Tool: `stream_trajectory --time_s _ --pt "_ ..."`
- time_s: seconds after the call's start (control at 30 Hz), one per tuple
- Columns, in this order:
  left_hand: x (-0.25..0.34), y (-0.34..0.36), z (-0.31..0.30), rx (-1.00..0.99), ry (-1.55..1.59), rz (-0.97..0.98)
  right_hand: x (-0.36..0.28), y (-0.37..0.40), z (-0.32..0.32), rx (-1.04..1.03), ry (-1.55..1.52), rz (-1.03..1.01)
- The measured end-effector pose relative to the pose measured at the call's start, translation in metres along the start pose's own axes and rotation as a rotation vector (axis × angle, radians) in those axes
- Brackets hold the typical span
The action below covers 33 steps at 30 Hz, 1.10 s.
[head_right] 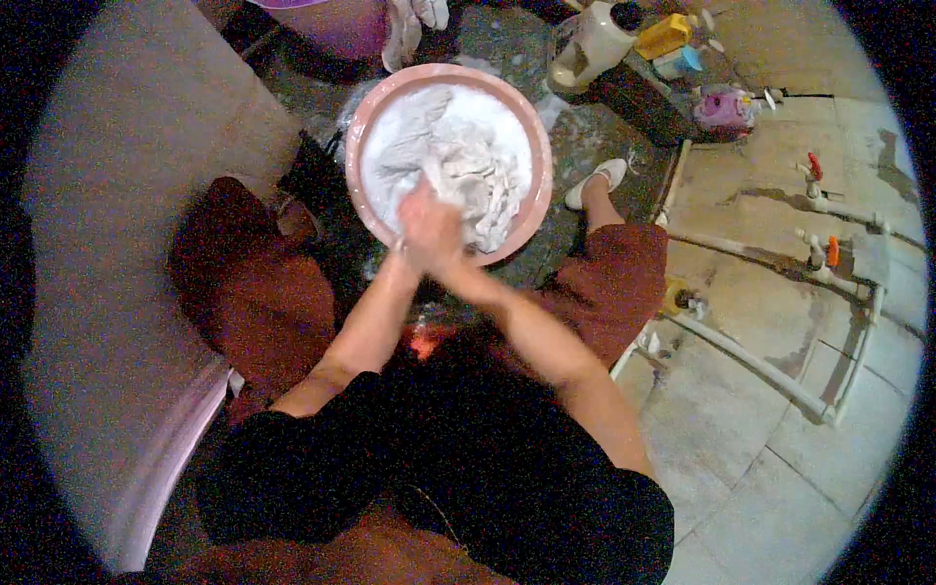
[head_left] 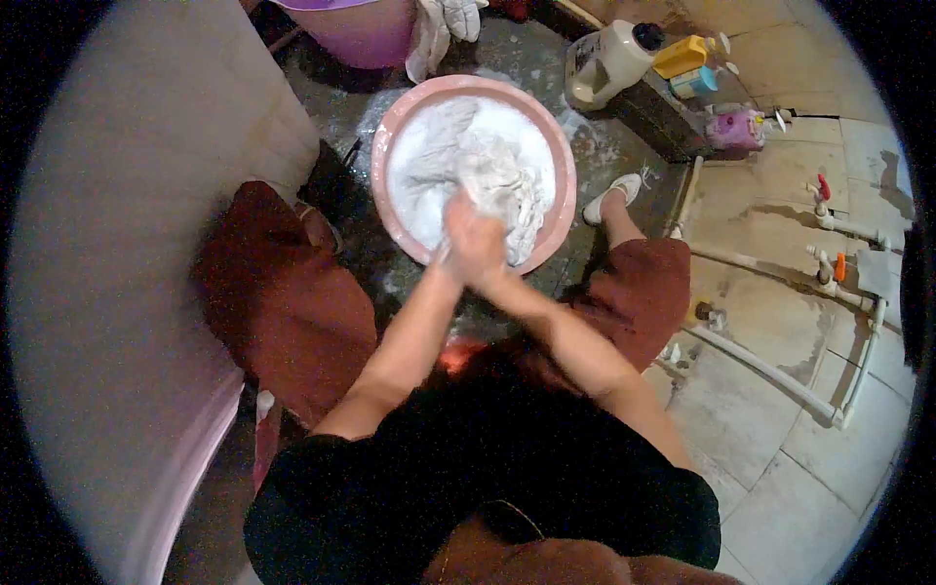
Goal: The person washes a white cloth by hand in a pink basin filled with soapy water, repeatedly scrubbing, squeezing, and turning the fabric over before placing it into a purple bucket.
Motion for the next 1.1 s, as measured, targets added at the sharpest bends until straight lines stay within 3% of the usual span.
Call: stream_trajectory --time_s 0.07,0.13,0.2,0.27,0.3,0.33,0.37,0.4,0.43,0.47,0.53,0.57,0.6,0.63,0.7,0.73,0.8,0.83,0.87,0.93,1.0,1.03,1.1 --pt "0.004 -0.004 -0.004 0.018 0.052 0.033 0.05 -0.016 0.067 0.87 0.287 -0.611" --pt "0.014 -0.01 -0.013 0.047 0.095 0.086 0.051 -0.047 -0.006 0.126 0.228 0.202" --pt "0.017 0.001 0.013 0.037 0.104 0.099 0.119 -0.083 -0.039 0.078 0.273 0.195" --pt "0.032 0.001 0.047 -0.083 -0.106 0.284 0.094 -0.084 -0.068 -0.095 0.007 0.54" --pt "0.04 -0.002 0.049 -0.111 -0.254 0.325 0.081 -0.077 -0.076 -0.098 0.018 0.538" --pt "0.043 -0.007 0.047 -0.116 -0.245 0.333 0.07 -0.073 -0.079 -0.082 -0.491 0.593" --pt "0.044 -0.012 0.045 -0.209 -0.625 0.363 0.062 -0.07 -0.078 -0.067 -1.006 0.625" --pt "0.042 -0.013 0.042 -0.293 -1.008 0.378 0.06 -0.063 -0.078 -0.071 -1.004 0.625" --pt "0.043 0.017 0.061 -0.169 -1.393 0.544 0.063 -0.055 -0.075 -0.163 -0.805 0.732" --pt "0.012 -0.001 0.033 -0.217 -1.48 0.521 0.07 -0.049 -0.072 -0.253 -0.603 0.831" --pt "0.002 0.002 0.017 -0.365 -1.29 0.379 0.134 -0.048 -0.052 -0.311 -0.661 0.808" --pt "0.006 0.001 0.016 -0.365 -1.292 0.377 0.145 -0.05 -0.053 -0.211 -0.33 0.619" --pt "0.016 -0.003 0.014 -0.154 -1.261 0.416 0.148 -0.051 -0.054 -0.11 -0.003 0.423" --pt "0.024 -0.008 0.01 0.054 -1.224 0.448 0.085 -0.052 -0.066 -0.016 0.043 0.382" --pt "0.031 -0.035 -0.014 0.294 -0.942 0.35 0.026 -0.044 -0.061 -0.183 0.186 0.195" --pt "0.042 -0.032 -0.018 0.292 -0.943 0.351 -0.023 -0.034 -0.064 -0.221 0.231 0.158" --pt "0.05 -0.028 -0.017 -0.058 -0.186 -0.37 -0.048 -0.007 -0.043 -0.26 0.202 0.028" --pt "0.046 -0.028 -0.017 -0.064 -0.189 -0.371 -0.046 0.006 -0.029 -0.199 0.135 -0.029" --pt "0.037 -0.027 -0.021 -0.025 -0.25 -0.265 -0.04 0.009 -0.02 -0.23 0.136 -0.074" --pt "0.01 -0.017 -0.036 0.062 -0.367 -0.062 0.032 -0.003 -0.008 0.006 0.351 0.084" --pt "-0.011 -0.011 -0.044 0.11 -0.422 0.046 0.065 -0.038 -0.04 0.131 0.081 0.487" --pt "-0.017 -0.001 -0.049 0.249 -0.911 0.162 0.067 -0.029 -0.033 0.125 0.075 0.497" --pt "-0.027 -0.002 -0.037 0.501 -1.87 0.435 0.067 -0.024 -0.026 0.375 0.155 0.224"
Point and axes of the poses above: each hand's wrist, its own y-axis away from the middle knuckle, its own z-axis out of the palm, x = y × z, the point moved 2 cm from there along -y, towards the middle knuckle, and after that the axes turned 4 degrees about z, right-handed, at the moved point
